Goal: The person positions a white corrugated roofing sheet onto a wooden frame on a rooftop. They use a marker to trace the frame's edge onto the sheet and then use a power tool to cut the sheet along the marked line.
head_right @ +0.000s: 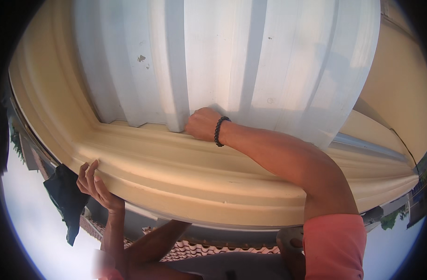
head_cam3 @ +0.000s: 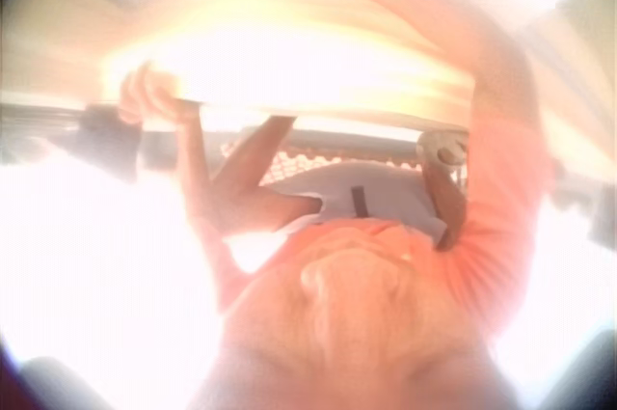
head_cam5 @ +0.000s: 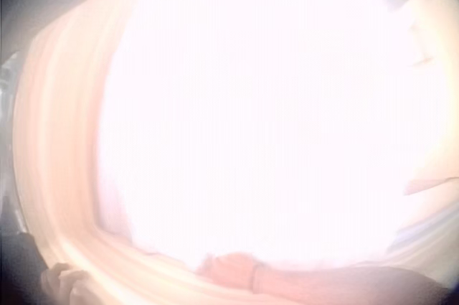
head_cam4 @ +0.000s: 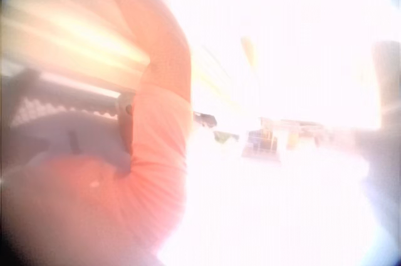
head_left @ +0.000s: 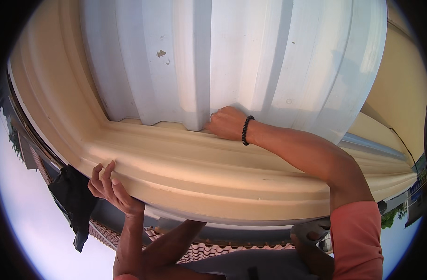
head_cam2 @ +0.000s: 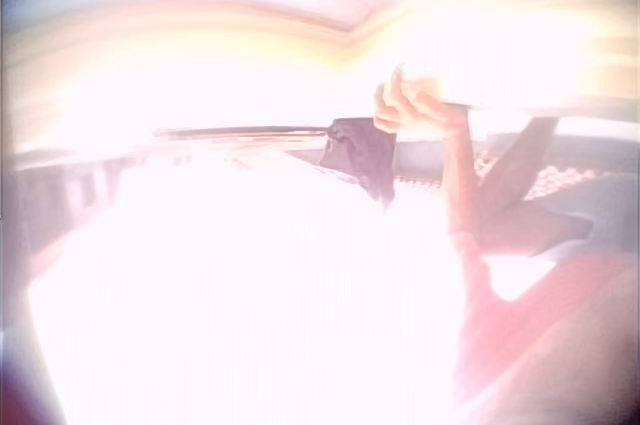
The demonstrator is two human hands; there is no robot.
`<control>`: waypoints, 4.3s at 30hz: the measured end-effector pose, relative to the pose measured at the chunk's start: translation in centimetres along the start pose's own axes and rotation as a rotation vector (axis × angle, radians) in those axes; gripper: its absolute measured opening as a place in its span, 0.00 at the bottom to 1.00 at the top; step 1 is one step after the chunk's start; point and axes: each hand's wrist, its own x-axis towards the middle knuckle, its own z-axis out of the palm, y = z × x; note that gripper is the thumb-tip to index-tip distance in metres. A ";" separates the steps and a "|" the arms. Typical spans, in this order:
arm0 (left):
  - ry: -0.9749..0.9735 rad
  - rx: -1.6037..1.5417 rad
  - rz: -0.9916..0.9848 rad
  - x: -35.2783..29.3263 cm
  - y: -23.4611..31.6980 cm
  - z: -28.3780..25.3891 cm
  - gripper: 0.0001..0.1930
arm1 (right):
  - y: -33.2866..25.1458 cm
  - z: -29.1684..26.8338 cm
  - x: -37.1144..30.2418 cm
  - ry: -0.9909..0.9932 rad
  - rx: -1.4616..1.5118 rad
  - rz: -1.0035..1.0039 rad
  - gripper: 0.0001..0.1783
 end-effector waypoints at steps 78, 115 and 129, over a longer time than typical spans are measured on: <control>-1.400 0.244 0.352 14.5 10.9 14.1 0.26 | 2.6 -4.3 -18.1 0.117 0.044 0.333 0.19; -1.302 0.229 0.403 13.8 10.9 14.1 0.28 | 8.9 2.6 -38.4 -0.231 0.367 0.787 0.15; -1.299 0.191 0.382 13.6 10.7 13.9 0.29 | 2.7 -2.7 -18.5 0.075 0.129 0.283 0.10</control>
